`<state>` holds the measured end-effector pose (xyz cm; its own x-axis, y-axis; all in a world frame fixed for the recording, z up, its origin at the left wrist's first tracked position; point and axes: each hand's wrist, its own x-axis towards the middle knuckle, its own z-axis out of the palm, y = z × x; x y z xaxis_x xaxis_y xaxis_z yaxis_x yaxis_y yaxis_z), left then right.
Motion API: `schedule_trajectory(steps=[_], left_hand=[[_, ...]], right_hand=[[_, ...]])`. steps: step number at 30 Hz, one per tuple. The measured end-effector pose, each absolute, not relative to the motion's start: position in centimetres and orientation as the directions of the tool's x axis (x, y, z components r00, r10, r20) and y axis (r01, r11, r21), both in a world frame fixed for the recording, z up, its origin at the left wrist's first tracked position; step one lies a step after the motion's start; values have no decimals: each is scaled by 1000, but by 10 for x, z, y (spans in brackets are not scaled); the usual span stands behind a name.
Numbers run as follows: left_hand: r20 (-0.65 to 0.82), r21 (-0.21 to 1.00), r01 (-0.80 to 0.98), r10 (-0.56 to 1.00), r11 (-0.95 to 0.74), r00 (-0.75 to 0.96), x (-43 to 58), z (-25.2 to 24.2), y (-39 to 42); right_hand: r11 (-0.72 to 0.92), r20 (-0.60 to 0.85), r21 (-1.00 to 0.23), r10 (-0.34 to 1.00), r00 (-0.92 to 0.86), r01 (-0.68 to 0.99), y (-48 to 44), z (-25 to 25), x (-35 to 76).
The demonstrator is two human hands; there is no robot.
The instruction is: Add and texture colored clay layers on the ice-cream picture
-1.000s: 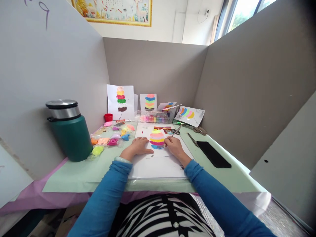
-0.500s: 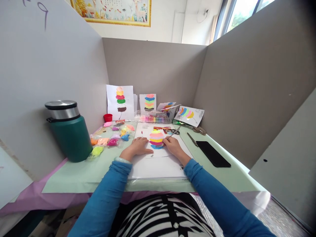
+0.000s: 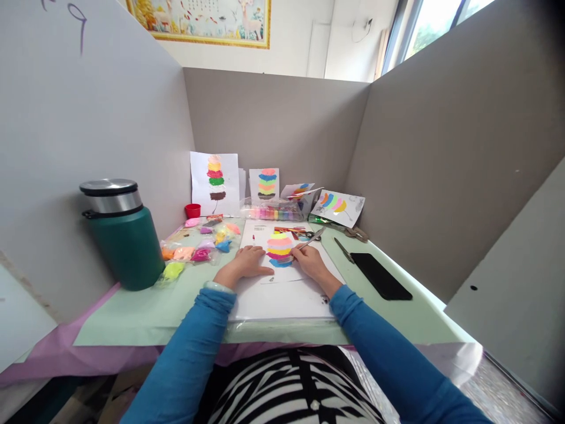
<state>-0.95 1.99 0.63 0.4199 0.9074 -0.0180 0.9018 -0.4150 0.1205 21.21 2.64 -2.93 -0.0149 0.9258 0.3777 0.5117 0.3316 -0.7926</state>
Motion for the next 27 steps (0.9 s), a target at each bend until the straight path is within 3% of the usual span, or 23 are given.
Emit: schedule_trajectory(steps=[9,15,23,27], left_hand=[[-16,118,902,908,-415,419,-10,6,20],[-4,112,901,906,-419,422,-11,3,23],[-3,105,903,908,-416,419,-10,7,20],[-4,119,899,905,-421,425,-11,3,23]], right_hand=[[171,304,-791,943,135,588,27,-24,227],[314,345,-852,939,-2,418,31,-31,217],[196,300,-757,952,66,624,34,-28,223],[132,281,-770,949,146,624,36,-26,234]])
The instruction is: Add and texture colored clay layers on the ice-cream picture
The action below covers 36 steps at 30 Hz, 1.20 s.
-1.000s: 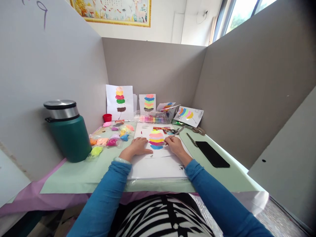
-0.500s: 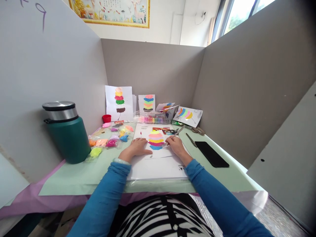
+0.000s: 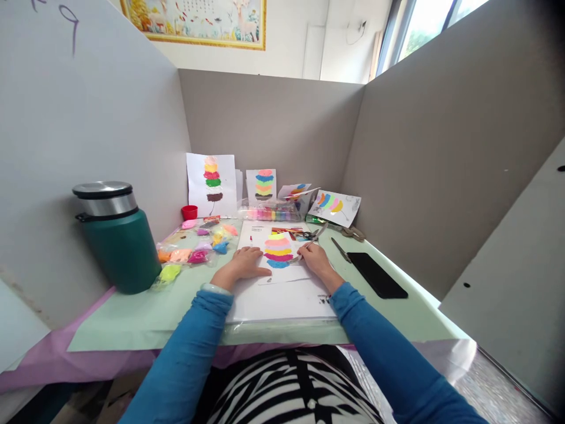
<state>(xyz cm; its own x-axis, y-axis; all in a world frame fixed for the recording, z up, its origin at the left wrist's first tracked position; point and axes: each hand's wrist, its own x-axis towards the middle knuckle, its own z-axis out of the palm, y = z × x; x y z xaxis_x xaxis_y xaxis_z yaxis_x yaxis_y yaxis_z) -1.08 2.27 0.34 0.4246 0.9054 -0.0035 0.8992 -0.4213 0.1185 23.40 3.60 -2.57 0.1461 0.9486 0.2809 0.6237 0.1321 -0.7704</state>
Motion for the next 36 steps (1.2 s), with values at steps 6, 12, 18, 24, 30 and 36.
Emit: schedule_trajectory(steps=[6,12,18,24,30,36], left_hand=[[-5,122,898,905,-422,426,-10,4,22],[-11,124,903,909,-412,417,-9,7,19],[4,121,896,903,-427,430,-12,1,24],[3,127,895,903,-427,430,-12,-1,26],[-9,121,899,905,-421,425,-10,4,21],[-5,131,895,903,-426,430,-12,2,23]], right_hand=[[279,329,-855,943,42,437,35,-31,226],[241,319,-758,948,21,606,34,-29,220],[128,287,-708,951,118,694,37,-25,233],[133,282,-819,940,190,559,40,-28,243],[240,308,-846,949,71,476,37,-31,229],[124,297,-727,944,146,675,31,-23,231]])
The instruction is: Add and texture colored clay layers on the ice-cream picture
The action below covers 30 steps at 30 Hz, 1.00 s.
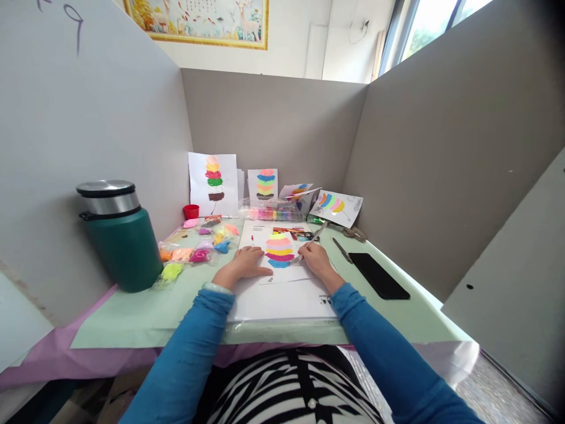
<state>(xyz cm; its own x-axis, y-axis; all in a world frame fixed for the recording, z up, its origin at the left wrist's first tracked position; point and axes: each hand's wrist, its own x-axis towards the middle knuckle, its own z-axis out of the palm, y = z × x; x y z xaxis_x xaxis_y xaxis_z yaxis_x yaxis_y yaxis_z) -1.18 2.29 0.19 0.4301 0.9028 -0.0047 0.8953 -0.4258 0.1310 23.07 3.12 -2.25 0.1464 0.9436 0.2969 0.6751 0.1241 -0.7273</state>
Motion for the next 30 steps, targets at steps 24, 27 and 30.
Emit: schedule_trajectory(steps=[24,27,30], left_hand=[[1,120,898,904,-424,427,-11,2,23],[-2,122,897,904,-424,427,-11,3,21],[-3,128,896,903,-426,430,-11,2,22]], right_hand=[[251,341,-803,937,72,540,28,-25,223],[212,324,-755,943,72,620,29,-26,223],[108,334,-712,921,199,694,29,-24,230]])
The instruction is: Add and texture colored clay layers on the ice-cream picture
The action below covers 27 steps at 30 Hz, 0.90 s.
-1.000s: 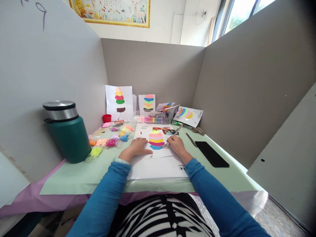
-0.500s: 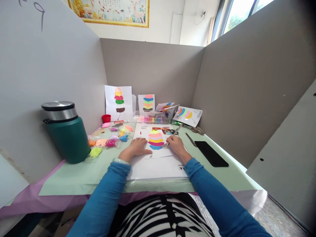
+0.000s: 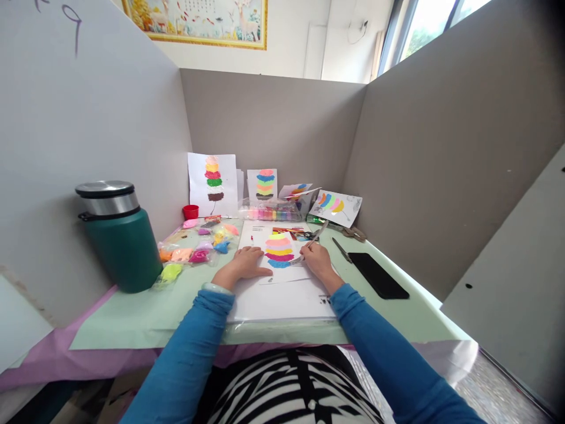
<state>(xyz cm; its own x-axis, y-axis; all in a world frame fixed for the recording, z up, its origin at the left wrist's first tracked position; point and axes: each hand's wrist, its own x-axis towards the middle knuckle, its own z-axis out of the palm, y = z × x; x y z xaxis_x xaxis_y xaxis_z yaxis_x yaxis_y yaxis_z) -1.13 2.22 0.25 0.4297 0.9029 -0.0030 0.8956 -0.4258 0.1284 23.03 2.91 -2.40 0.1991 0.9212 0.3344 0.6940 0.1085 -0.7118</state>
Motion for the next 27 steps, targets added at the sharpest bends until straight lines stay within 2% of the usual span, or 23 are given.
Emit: schedule_trajectory(steps=[3,7,10,14,18,23,27], left_hand=[[-2,134,894,902,-428,432,-11,2,23],[-10,128,899,906,-419,424,-10,6,19],[-13,125,901,908,-414,419,-10,8,17],[-2,127,894,901,-430,433,-11,4,20],[4,132,892,900,-432,436,-12,2,23],[8,137,891,900,-432,435,-11,5,19],[10,133,893,902,-430,433,-10,7,17]], right_hand=[[112,344,-747,908,237,655,27,-22,233],[239,349,-794,932,98,558,26,-24,223],[242,323,-774,946,35,586,27,-26,218],[116,341,-702,921,189,702,28,-24,226],[131,375,-736,896,238,664,26,-23,230],[310,401,-799,913,72,515,24,-25,215],[377,414,-786,909,-36,491,21,-27,203]])
